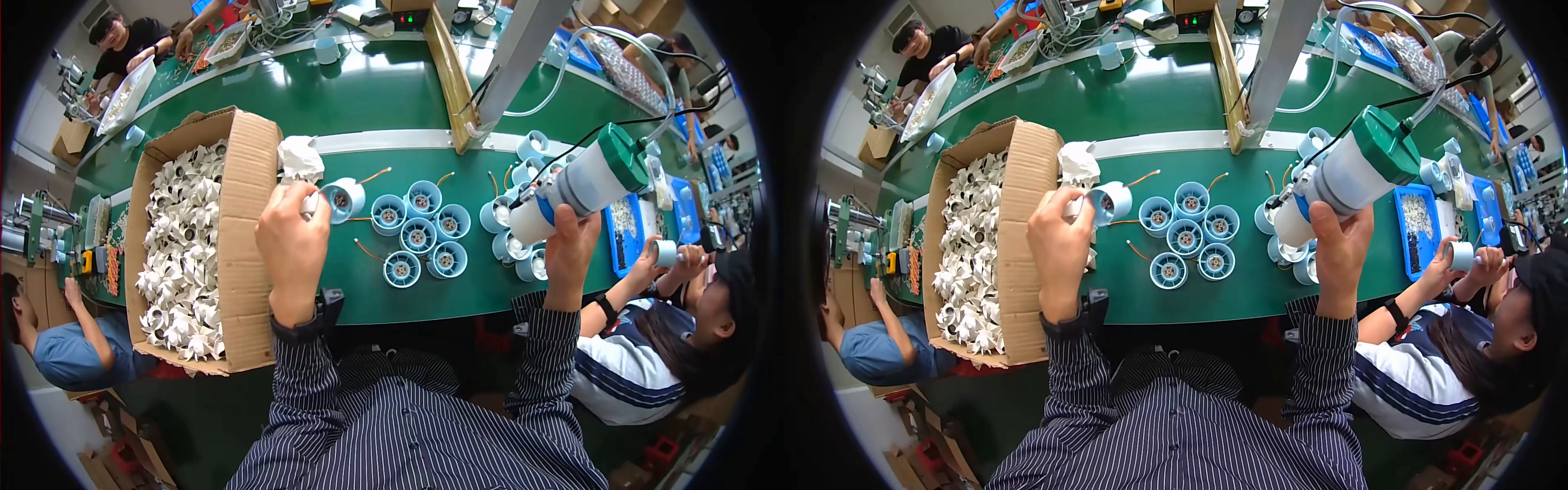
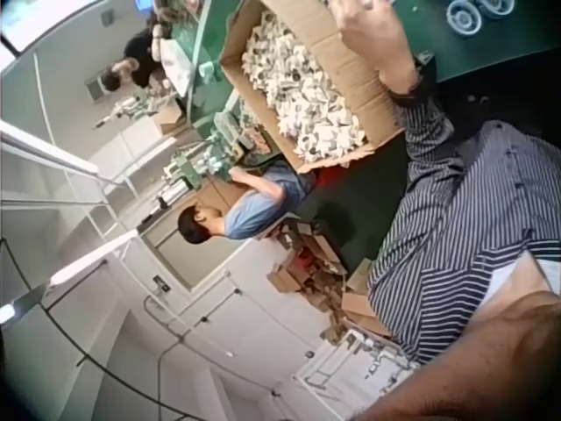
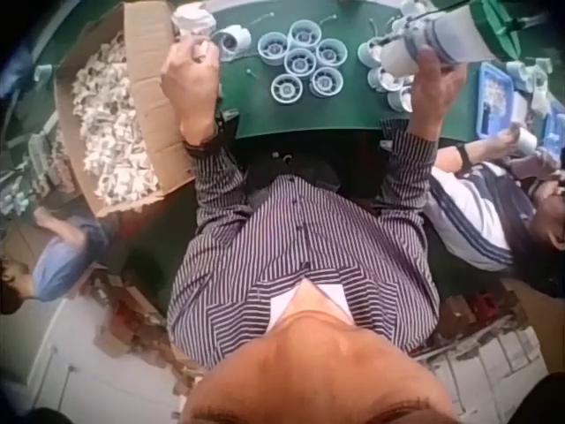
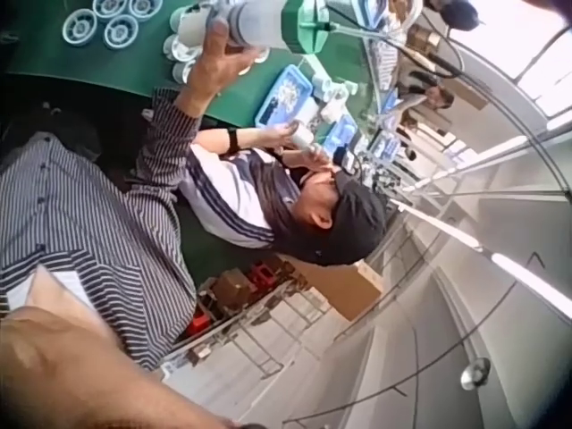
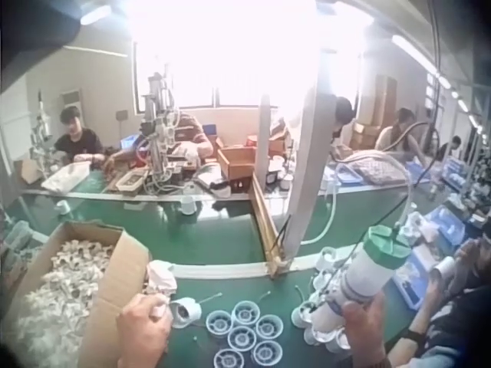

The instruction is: The person picks up a fan blade from a box, places it into a blue housing, and applies glue to its center using a handheld dispenser. This process is repeated for several fan blades and motor housings arranged on the table.

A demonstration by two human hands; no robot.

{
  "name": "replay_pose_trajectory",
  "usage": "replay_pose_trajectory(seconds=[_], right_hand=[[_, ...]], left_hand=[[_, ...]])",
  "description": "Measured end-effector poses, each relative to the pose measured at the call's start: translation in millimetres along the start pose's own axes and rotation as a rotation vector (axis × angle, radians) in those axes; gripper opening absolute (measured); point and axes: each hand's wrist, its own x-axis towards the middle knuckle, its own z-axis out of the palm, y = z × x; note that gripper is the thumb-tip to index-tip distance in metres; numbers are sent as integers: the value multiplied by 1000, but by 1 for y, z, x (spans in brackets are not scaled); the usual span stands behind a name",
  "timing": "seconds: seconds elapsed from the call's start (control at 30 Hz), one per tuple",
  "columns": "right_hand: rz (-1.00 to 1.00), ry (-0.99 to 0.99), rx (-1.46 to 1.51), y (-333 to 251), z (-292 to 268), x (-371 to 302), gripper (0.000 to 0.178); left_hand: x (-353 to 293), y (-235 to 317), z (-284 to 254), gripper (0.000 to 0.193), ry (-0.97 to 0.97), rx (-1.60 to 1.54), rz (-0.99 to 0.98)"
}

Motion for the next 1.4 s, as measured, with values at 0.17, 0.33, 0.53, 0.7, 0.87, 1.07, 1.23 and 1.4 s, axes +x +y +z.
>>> replay_pose_trajectory(seconds=[0.17, 0.33, 0.53, 0.7, 0.87, 1.07, 1.23, 1.4], right_hand=[[8, -55, 29, -8, 3, 0, 83], [6, -163, 73, -13, 13, -4, 75], [47, -214, 69, -16, 20, -12, 70], [-33, -319, 224, -13, 19, -9, 72], [-14, -225, 274, -34, 29, -10, 77], [17, -278, -74, -51, 33, -5, 82], [8, -252, -34, -59, 46, 1, 84], [-23, -293, 185, -65, 51, 16, 73]], left_hand=[[-23, -7, -23, 14, -243, 8, -134], [-39, -12, 6, 15, -340, 5, -20], [-42, -4, 25, 18, -290, -119, -24], [-44, -7, 21, 21, -247, -334, -136], [-60, -19, 17, 24, -222, -334, -153], [-70, -15, 21, 26, -359, -383, -240], [-73, -22, 25, 29, -334, -432, -229], [-89, -32, 26, 28, -248, -493, -216]])
